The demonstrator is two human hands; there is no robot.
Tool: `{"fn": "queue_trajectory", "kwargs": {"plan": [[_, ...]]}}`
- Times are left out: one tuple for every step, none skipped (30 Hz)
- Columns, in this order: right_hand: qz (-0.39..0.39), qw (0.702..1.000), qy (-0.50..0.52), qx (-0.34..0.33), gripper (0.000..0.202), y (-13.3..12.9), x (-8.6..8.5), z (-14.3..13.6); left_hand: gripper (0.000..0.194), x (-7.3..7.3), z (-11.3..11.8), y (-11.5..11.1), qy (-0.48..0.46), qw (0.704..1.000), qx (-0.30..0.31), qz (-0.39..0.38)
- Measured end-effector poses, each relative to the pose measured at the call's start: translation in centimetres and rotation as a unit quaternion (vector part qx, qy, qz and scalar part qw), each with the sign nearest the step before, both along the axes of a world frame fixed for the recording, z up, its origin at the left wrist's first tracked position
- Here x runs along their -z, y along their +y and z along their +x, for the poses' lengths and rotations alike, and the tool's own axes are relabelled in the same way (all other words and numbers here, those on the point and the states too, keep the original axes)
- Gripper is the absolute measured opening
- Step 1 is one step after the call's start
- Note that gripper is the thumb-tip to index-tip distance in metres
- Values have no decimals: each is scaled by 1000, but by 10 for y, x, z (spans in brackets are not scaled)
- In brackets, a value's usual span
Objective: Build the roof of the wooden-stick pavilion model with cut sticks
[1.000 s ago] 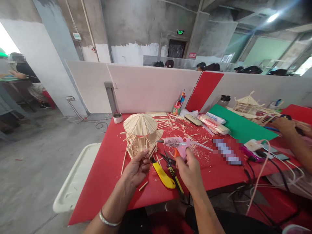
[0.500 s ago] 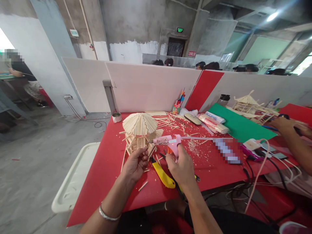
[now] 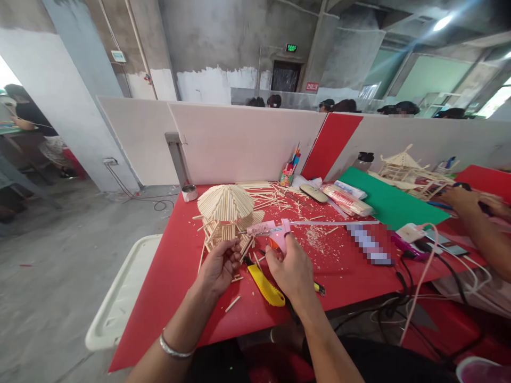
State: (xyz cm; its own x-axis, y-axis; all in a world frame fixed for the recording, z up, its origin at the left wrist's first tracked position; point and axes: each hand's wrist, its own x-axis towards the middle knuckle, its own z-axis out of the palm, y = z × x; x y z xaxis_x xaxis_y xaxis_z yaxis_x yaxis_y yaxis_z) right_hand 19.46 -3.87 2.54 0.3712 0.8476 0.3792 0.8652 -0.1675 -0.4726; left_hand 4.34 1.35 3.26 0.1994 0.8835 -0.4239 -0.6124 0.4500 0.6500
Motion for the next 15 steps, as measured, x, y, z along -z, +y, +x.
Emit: {"fn": "queue_trajectory", "kwargs": {"plan": [[4,1000,-9,4,39,1,0,-1,9,0,0,0,2,1000,0,1],[9,1000,-18,11,39,2,0,-1,8,1,0,-1,4,1000,1,3],[15,999,-27,18,40,3,0,-2,7,2,0,-1,6,1000,3,5],[22,999,-37,27,40,5,0,-3,6,3,-1,-3,8,1000,5,7],[31,998,-46,36,41,7,0,-4,6,5,-1,-4,10,1000,7,9],[42,997,-56,45,40,9,-1,-5,7,7,-1,-6,12,1000,8,12],[54,995,-66,53,39,11,0,-6,9,9,-2,-8,14,1000,8,14],[68,993,-76,57,37,13,0,-7,11,11,-2,-10,17,1000,8,16],[84,991,-87,59,36,15,1,-8,13,14,-2,-12,19,1000,9,19],[98,989,-100,58,34,17,2,-8,16,17,-2,-15,20,1000,9,22],[110,986,-112,54,32,19,3,-9,19,19,-2,-17,19,999,10,25],[119,984,-124,50,30,20,4,-10,22,22,-2,-19,18,999,10,28],[127,982,-134,46,28,21,6,-10,24,23,-2,-20,17,999,8,31],[133,980,-143,43,26,21,7,-11,26,25,-2,-21,16,999,5,35],[138,978,-150,41,25,22,8,-11,27,26,-3,-21,17,999,0,38]]}}
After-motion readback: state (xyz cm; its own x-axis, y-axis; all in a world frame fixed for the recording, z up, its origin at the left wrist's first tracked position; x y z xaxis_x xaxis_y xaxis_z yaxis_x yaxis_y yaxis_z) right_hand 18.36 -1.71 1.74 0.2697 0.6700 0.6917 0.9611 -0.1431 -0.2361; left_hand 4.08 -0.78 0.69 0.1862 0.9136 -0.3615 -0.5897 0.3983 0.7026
